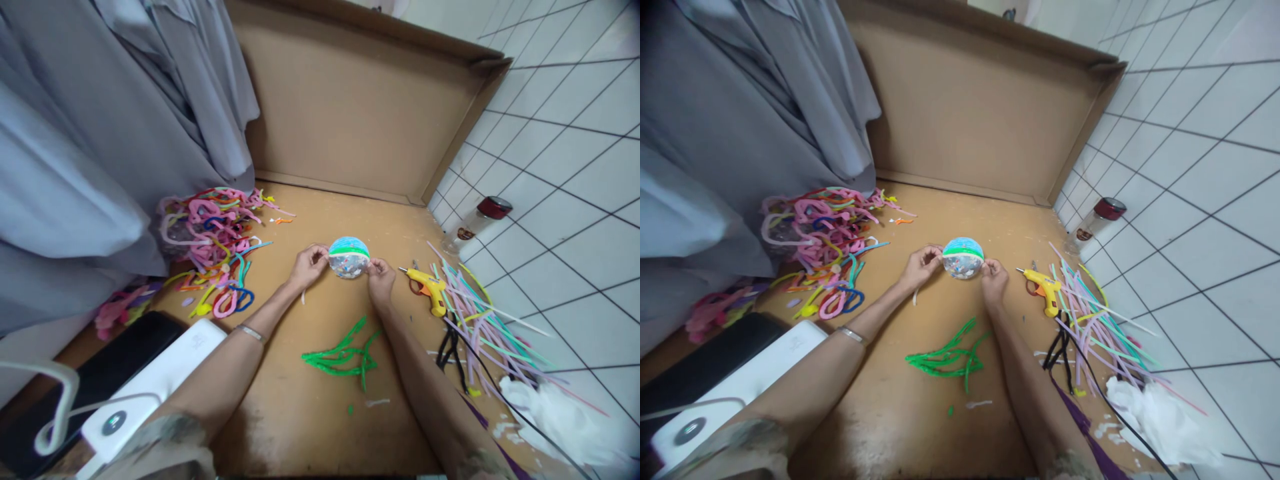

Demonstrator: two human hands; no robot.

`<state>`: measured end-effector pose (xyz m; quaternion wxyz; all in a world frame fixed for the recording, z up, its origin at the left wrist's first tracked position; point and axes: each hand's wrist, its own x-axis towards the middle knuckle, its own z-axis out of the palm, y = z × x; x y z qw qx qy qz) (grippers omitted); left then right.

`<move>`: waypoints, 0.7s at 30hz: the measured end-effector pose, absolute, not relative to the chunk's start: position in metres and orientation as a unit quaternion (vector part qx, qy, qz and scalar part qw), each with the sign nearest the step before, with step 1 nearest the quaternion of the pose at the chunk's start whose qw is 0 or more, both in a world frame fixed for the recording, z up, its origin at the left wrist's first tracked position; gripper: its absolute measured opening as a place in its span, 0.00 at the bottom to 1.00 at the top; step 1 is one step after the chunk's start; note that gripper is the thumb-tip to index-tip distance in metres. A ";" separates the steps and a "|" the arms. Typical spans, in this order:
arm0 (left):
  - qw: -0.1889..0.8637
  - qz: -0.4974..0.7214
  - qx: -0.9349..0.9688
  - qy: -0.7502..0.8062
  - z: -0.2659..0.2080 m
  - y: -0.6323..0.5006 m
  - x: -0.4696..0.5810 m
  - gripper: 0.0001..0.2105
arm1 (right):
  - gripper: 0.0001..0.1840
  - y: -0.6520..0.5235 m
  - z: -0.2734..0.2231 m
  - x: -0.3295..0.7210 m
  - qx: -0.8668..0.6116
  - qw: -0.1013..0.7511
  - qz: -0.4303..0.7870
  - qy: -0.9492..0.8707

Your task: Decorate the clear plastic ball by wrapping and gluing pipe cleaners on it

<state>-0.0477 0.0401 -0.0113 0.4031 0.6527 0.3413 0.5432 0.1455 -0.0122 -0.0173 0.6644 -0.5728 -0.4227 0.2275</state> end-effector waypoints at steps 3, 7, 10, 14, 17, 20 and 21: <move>0.403 0.546 0.648 0.345 -0.013 0.042 -0.047 0.07 | 0.13 -0.012 -0.017 0.146 -0.572 0.666 0.229 -0.420; 0.415 0.546 0.640 0.346 -0.014 0.043 -0.046 0.07 | 0.12 -0.013 -0.017 0.146 -0.576 0.663 0.229 -0.420; 0.425 0.545 0.635 0.345 -0.014 0.042 -0.047 0.08 | 0.13 -0.014 -0.018 0.145 -0.573 0.666 0.232 -0.417; 0.434 0.548 0.626 0.346 -0.014 0.043 -0.047 0.08 | 0.12 -0.015 -0.019 0.144 -0.578 0.662 0.220 -0.423; 0.438 0.546 0.620 0.354 -0.015 0.043 -0.047 0.09 | 0.12 -0.015 -0.020 0.144 -0.582 0.659 0.214 -0.426; 0.438 0.544 0.620 0.359 -0.015 0.042 -0.046 0.09 | 0.11 -0.014 -0.020 0.144 -0.583 0.655 0.218 -0.428; 0.437 0.543 0.621 0.359 -0.014 0.042 -0.046 0.09 | 0.11 -0.014 -0.020 0.144 -0.583 0.653 0.220 -0.430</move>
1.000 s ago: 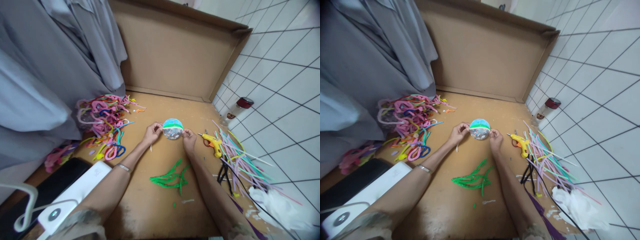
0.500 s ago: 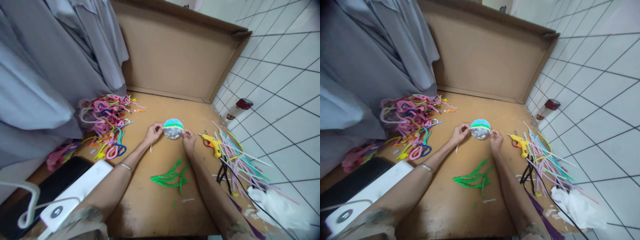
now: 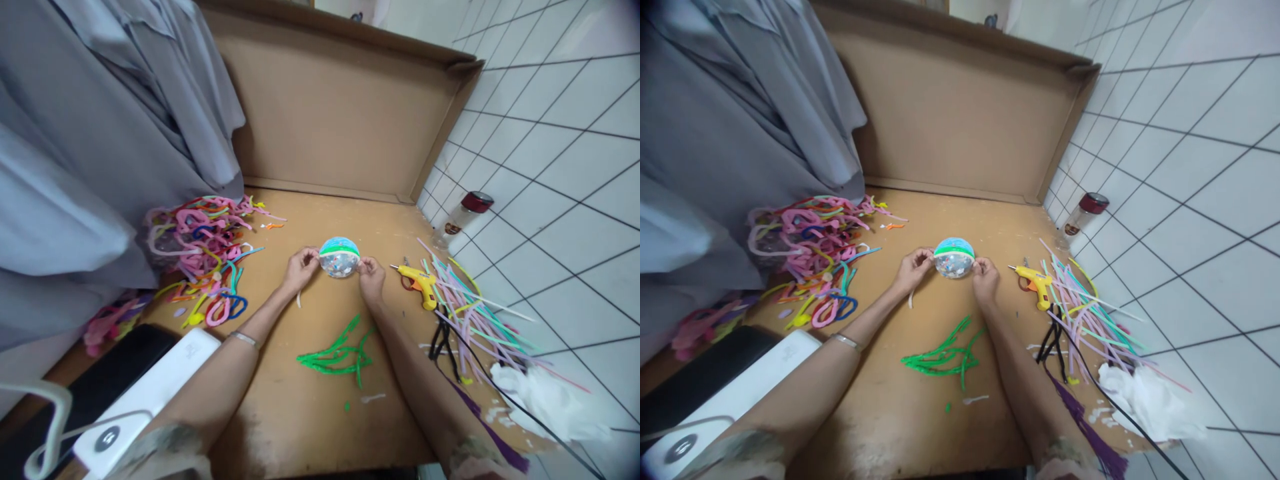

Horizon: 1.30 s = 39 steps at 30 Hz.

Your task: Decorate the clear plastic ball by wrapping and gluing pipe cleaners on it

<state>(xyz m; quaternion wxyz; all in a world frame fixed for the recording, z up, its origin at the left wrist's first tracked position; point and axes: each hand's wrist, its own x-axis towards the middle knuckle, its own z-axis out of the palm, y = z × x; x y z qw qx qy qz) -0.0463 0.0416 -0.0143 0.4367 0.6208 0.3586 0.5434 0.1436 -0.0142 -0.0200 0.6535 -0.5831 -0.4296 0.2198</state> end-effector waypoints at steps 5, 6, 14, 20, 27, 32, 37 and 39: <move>0.432 0.540 0.628 0.357 -0.012 0.038 -0.047 0.09 | 0.10 -0.015 -0.019 0.144 -0.587 0.645 0.207 -0.442; 0.433 0.539 0.629 0.355 -0.012 0.037 -0.047 0.09 | 0.10 -0.016 -0.018 0.143 -0.588 0.644 0.205 -0.444; 0.435 0.537 0.626 0.362 -0.014 0.039 -0.045 0.07 | 0.12 -0.016 -0.018 0.145 -0.588 0.633 0.201 -0.462; 0.427 0.548 0.614 0.373 -0.012 0.038 -0.041 0.06 | 0.13 -0.011 -0.022 0.151 -0.591 0.640 0.203 -0.447; 0.515 0.562 0.560 0.324 -0.007 0.035 -0.039 0.11 | 0.13 -0.009 -0.022 0.156 -0.584 0.652 0.226 -0.427; 0.543 0.563 0.536 0.318 -0.004 0.034 -0.040 0.12 | 0.13 -0.010 -0.018 0.155 -0.592 0.650 0.222 -0.422; 0.551 0.559 0.533 0.316 -0.002 0.033 -0.041 0.12 | 0.13 -0.011 -0.016 0.155 -0.600 0.642 0.223 -0.422; 0.549 0.558 0.537 0.315 -0.002 0.033 -0.041 0.11 | 0.12 -0.011 -0.017 0.155 -0.600 0.643 0.219 -0.422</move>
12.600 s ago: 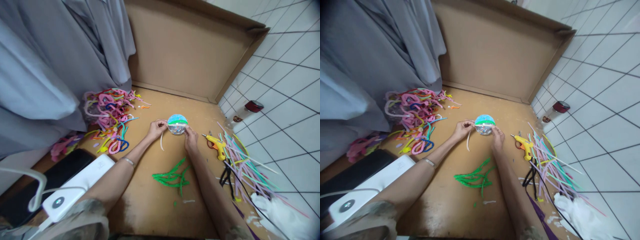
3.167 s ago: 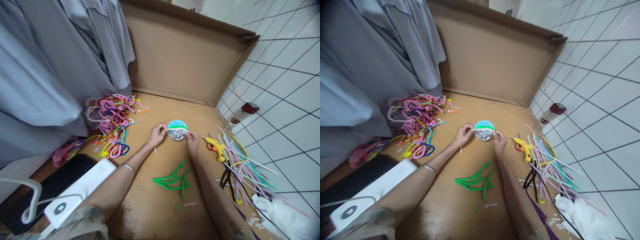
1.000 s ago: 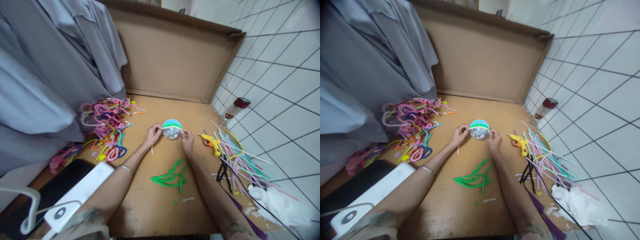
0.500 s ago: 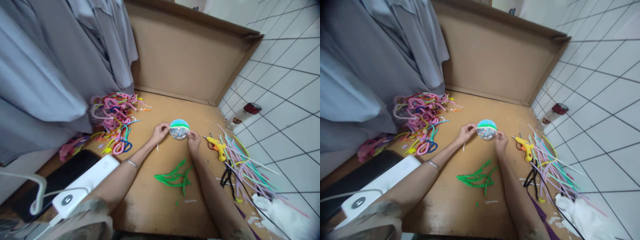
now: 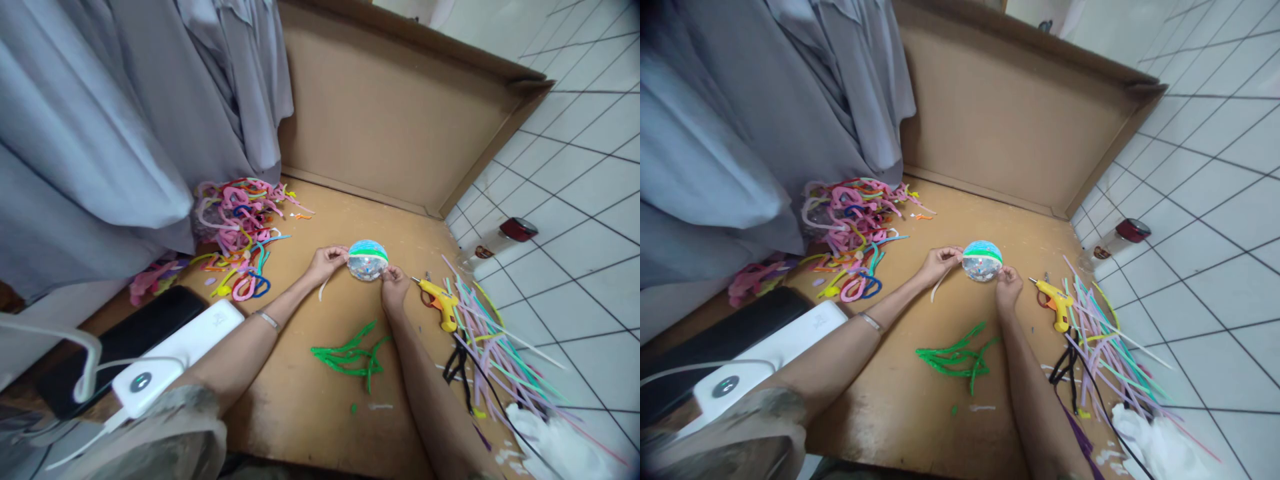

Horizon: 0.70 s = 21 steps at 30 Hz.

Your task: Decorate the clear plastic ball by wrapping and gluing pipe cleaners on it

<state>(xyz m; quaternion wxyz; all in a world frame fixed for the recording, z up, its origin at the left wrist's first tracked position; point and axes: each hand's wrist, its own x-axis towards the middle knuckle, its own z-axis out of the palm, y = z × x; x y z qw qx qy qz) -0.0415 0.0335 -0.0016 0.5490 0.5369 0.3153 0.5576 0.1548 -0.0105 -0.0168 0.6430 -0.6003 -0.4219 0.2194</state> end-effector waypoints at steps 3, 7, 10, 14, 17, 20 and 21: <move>0.546 0.557 0.540 0.316 -0.002 0.034 -0.042 0.09 | 0.13 -0.010 -0.019 0.156 -0.599 0.643 0.214 -0.427; 0.521 0.561 0.549 0.335 -0.003 0.034 -0.039 0.05 | 0.14 -0.010 -0.021 0.157 -0.601 0.634 0.200 -0.443; 0.488 0.560 0.564 0.360 -0.005 0.035 -0.036 0.02 | 0.15 -0.010 -0.022 0.156 -0.603 0.628 0.195 -0.451; 0.452 0.549 0.590 0.383 -0.006 0.036 -0.037 0.02 | 0.14 -0.010 -0.023 0.154 -0.611 0.621 0.183 -0.456; 0.421 0.544 0.604 0.403 -0.006 0.036 -0.039 0.03 | 0.12 -0.010 -0.024 0.153 -0.608 0.613 0.182 -0.471; 0.394 0.540 0.616 0.417 -0.005 0.034 -0.041 0.04 | 0.11 -0.011 -0.024 0.152 -0.610 0.609 0.179 -0.475; 0.389 0.540 0.621 0.415 -0.004 0.033 -0.041 0.05 | 0.11 -0.011 -0.024 0.151 -0.610 0.610 0.179 -0.473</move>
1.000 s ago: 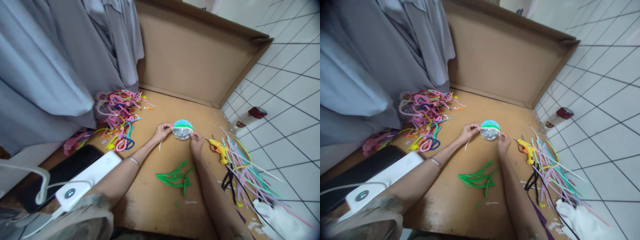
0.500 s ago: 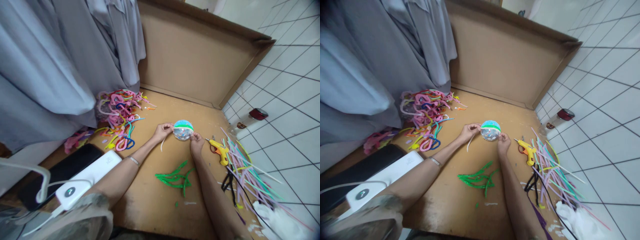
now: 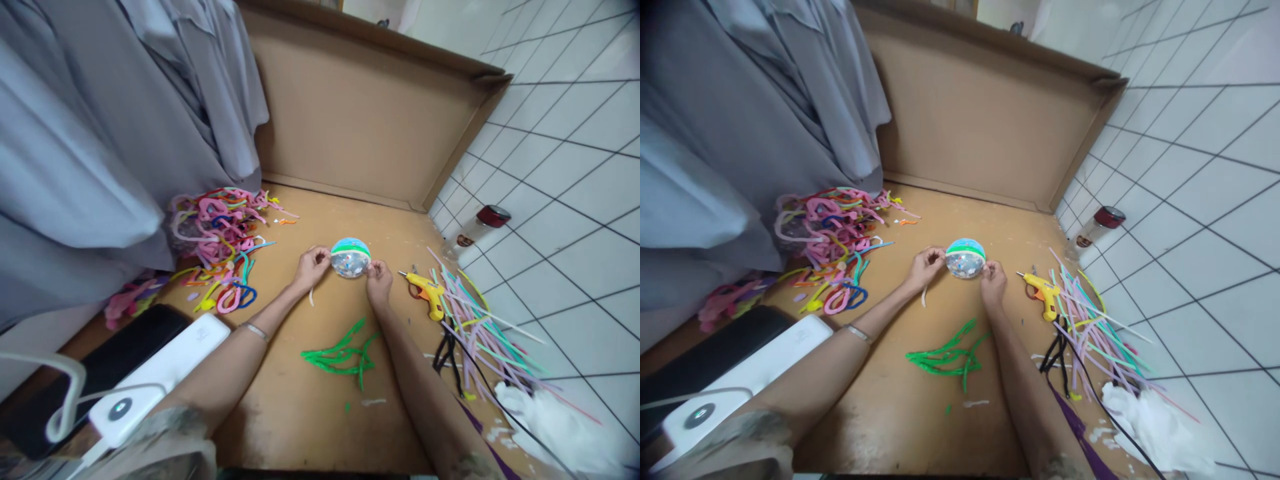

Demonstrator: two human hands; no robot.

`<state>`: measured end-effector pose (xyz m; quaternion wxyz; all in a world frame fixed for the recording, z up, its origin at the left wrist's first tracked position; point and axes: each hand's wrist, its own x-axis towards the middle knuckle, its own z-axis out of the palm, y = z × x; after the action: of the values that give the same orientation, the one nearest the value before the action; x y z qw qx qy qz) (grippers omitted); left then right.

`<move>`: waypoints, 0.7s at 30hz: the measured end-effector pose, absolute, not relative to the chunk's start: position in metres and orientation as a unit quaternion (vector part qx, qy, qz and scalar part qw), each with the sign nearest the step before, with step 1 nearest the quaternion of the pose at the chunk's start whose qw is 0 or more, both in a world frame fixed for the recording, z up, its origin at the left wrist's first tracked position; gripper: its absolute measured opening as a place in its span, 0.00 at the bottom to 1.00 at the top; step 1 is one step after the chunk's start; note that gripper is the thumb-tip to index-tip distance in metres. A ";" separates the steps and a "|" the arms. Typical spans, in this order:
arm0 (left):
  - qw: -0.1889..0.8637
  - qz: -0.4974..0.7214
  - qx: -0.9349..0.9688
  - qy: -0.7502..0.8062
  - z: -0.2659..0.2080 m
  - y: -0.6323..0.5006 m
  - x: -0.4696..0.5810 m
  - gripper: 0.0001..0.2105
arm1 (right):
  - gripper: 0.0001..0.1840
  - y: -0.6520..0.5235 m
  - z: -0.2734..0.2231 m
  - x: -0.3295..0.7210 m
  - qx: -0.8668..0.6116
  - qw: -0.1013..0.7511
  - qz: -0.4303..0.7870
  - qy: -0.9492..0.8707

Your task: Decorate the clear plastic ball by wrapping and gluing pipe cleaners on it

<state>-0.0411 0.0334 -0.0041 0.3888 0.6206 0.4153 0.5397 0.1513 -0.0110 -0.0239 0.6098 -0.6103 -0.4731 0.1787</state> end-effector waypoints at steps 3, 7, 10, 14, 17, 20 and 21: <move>0.385 0.551 0.624 0.397 -0.002 0.031 -0.042 0.06 | 0.10 -0.013 -0.022 0.150 -0.615 0.610 0.174 -0.468; 0.356 0.572 0.624 0.396 0.002 0.028 -0.043 0.06 | 0.09 -0.016 -0.019 0.149 -0.629 0.599 0.158 -0.469; 0.334 0.573 0.629 0.405 0.006 0.025 -0.044 0.05 | 0.08 -0.017 -0.017 0.148 -0.636 0.590 0.144 -0.476; 0.325 0.593 0.615 0.406 0.011 0.020 -0.045 0.03 | 0.06 -0.020 -0.013 0.147 -0.641 0.592 0.113 -0.476; 0.334 0.621 0.580 0.407 0.014 0.019 -0.046 0.03 | 0.06 -0.024 -0.006 0.145 -0.636 0.598 0.079 -0.481; 0.367 0.654 0.524 0.404 0.019 0.022 -0.047 0.05 | 0.05 -0.032 0.007 0.140 -0.619 0.606 0.041 -0.498; 0.383 0.666 0.501 0.399 0.022 0.023 -0.046 0.06 | 0.06 -0.035 0.012 0.137 -0.610 0.609 0.037 -0.506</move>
<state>-0.0464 0.0230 0.0221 0.3827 0.5013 0.3988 0.6657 0.1374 -0.0351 0.0121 0.6093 -0.6095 -0.5058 0.0369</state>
